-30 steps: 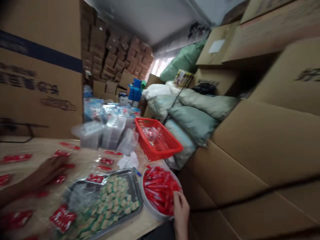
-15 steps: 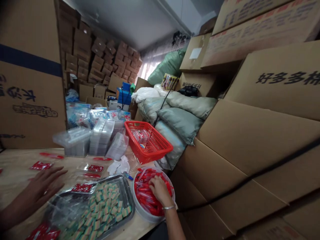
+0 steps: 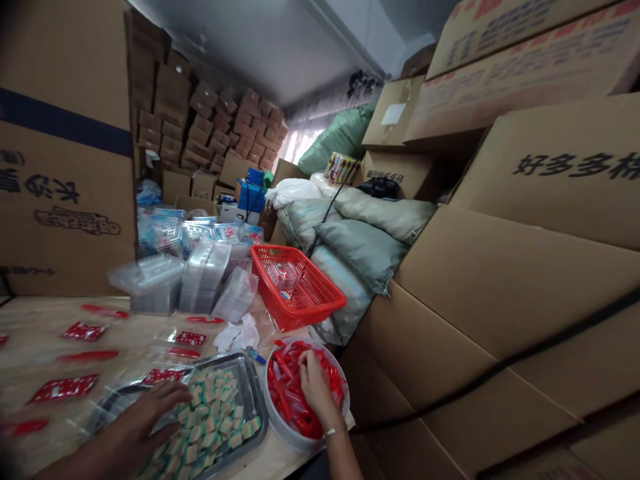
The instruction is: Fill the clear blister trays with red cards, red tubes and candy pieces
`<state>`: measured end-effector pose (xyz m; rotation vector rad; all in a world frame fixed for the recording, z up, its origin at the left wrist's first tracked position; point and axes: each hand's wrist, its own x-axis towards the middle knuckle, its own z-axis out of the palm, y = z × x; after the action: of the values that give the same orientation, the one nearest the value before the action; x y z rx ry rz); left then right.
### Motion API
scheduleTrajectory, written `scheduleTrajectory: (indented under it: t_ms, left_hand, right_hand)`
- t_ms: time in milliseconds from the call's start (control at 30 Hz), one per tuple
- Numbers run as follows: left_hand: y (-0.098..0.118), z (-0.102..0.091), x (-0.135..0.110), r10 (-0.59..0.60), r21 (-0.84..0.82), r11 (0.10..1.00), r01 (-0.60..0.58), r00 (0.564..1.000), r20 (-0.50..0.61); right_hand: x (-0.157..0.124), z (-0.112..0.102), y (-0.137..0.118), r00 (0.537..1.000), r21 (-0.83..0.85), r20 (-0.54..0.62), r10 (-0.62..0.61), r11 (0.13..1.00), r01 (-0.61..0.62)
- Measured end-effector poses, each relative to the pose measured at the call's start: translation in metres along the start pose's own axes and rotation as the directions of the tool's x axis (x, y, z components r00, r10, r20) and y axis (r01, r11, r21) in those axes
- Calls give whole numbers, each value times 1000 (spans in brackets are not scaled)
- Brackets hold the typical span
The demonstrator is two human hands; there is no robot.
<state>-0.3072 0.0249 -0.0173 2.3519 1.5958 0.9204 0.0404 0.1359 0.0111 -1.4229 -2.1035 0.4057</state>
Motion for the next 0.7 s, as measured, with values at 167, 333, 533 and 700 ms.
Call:
scheduleTrajectory:
  t_ms: [167, 333, 533, 700]
  left_hand:
    - [29, -14, 6, -15, -46, 999, 18, 997, 69]
    - [3, -18, -18, -35, -51, 998, 36, 999, 7]
    - [-37, -10, -46, -120, -42, 992, 117, 990, -72]
    - [-8, -6, -27, -59, -151, 987, 53, 998, -36]
  right_hand:
    - [43, 34, -19, 995, -92, 13, -98, 991, 99]
    - [51, 25, -32, 990, -74, 4, -143, 987, 143]
    - [10, 3, -43, 994, -350, 47, -97, 931, 107]
    - [-5, 8, -34, 958, -444, 212, 194, 892, -82]
